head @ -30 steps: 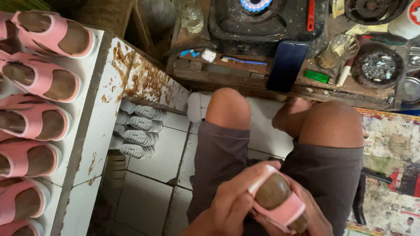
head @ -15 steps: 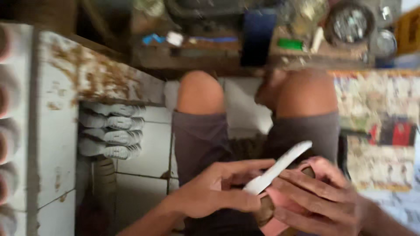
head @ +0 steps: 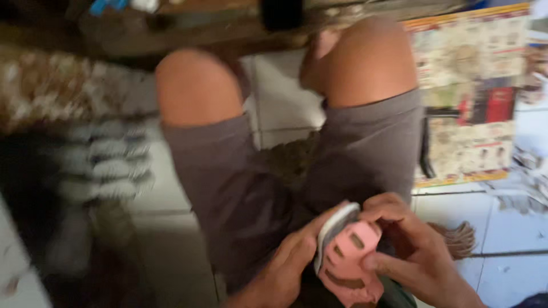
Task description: The person sits on the floor and uses a knife to trim the edges of pink slippers. They then heat the sole and upper over a gas stove flame and press them together to bond. The process is repeated for multiple slippers.
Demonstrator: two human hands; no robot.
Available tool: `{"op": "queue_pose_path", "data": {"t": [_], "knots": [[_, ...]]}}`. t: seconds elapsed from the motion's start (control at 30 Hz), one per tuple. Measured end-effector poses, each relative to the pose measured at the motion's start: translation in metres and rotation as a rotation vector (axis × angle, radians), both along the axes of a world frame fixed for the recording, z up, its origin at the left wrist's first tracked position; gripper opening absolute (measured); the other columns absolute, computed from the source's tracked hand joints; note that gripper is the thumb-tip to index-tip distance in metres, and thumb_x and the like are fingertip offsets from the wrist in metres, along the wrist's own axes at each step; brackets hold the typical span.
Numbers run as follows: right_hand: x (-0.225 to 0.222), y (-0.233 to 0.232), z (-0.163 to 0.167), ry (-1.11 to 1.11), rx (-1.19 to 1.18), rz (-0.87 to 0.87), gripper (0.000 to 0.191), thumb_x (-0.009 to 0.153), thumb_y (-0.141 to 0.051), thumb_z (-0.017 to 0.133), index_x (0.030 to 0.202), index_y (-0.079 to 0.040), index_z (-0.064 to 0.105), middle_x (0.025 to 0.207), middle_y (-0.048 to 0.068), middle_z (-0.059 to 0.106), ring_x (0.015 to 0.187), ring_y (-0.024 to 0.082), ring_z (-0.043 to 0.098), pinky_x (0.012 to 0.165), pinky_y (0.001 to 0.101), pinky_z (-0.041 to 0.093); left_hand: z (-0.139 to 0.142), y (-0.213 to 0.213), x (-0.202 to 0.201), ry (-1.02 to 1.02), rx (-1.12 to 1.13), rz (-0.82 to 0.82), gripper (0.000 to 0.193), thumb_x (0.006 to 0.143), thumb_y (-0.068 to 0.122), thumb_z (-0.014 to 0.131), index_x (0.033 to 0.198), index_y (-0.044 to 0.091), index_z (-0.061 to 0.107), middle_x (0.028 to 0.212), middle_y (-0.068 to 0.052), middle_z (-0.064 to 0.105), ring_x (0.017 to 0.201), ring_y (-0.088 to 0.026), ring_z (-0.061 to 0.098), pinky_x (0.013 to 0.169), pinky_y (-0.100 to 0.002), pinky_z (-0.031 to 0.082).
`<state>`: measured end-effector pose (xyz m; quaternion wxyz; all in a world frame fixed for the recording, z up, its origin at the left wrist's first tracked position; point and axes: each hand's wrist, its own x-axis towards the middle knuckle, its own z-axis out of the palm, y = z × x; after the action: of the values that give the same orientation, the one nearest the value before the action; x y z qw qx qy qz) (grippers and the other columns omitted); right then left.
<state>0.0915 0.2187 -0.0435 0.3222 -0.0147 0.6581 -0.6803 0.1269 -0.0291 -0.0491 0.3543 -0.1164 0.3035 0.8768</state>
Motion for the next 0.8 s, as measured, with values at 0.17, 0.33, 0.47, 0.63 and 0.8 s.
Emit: {"op": "queue_pose_path", "data": {"t": [0.17, 0.33, 0.47, 0.63, 0.8], "knots": [[0.018, -0.013, -0.008, 0.074, 0.144, -0.081, 0.058, 0.069, -0.001, 0.087, 0.121, -0.002, 0.061, 0.121, 0.010, 0.058, 0.113, 0.018, 0.059, 0.095, 0.0320, 0.051, -0.008, 0.009, 0.014, 0.110, -0.249, 0.149, 0.061, 0.114, 0.039, 0.030, 0.153, -0.005, 0.046, 0.144, -0.014, 0.060, 0.133, -0.019, 0.056, 0.116, -0.034, 0.041], [0.009, -0.031, -0.003, 0.108, 0.202, -0.106, 0.060, 0.067, -0.003, 0.092, 0.119, -0.001, 0.061, 0.116, 0.009, 0.061, 0.109, 0.016, 0.063, 0.094, 0.0303, 0.051, -0.015, 0.011, 0.017, -0.059, -0.400, 0.265, 0.047, 0.109, 0.029, 0.045, 0.134, -0.006, 0.065, 0.120, -0.012, 0.073, 0.109, -0.016, 0.066, 0.096, -0.033, 0.052], [0.010, -0.039, 0.004, 0.135, 0.269, -0.109, 0.057, 0.065, -0.004, 0.091, 0.115, -0.001, 0.063, 0.117, 0.010, 0.062, 0.109, 0.016, 0.067, 0.095, 0.0307, 0.054, -0.021, 0.014, 0.025, -0.040, -0.495, 0.343, 0.043, 0.107, 0.026, 0.048, 0.125, -0.005, 0.071, 0.110, -0.011, 0.077, 0.101, -0.015, 0.070, 0.090, -0.032, 0.056], [0.015, -0.043, 0.005, 0.211, 0.274, -0.116, 0.058, 0.067, -0.004, 0.090, 0.118, 0.001, 0.063, 0.118, 0.012, 0.062, 0.108, 0.018, 0.069, 0.094, 0.0310, 0.057, -0.023, 0.012, 0.033, 0.036, -0.589, 0.325, 0.044, 0.108, 0.027, 0.047, 0.121, -0.006, 0.072, 0.105, -0.011, 0.079, 0.097, -0.014, 0.072, 0.086, -0.030, 0.057], [0.018, -0.047, 0.005, 0.235, 0.269, -0.125, 0.057, 0.068, -0.006, 0.090, 0.117, 0.002, 0.062, 0.118, 0.013, 0.061, 0.107, 0.019, 0.070, 0.093, 0.0311, 0.058, -0.023, 0.011, 0.034, 0.059, -0.619, 0.314, 0.044, 0.109, 0.028, 0.047, 0.118, -0.007, 0.072, 0.100, -0.012, 0.080, 0.093, -0.015, 0.072, 0.082, -0.030, 0.058]]}}
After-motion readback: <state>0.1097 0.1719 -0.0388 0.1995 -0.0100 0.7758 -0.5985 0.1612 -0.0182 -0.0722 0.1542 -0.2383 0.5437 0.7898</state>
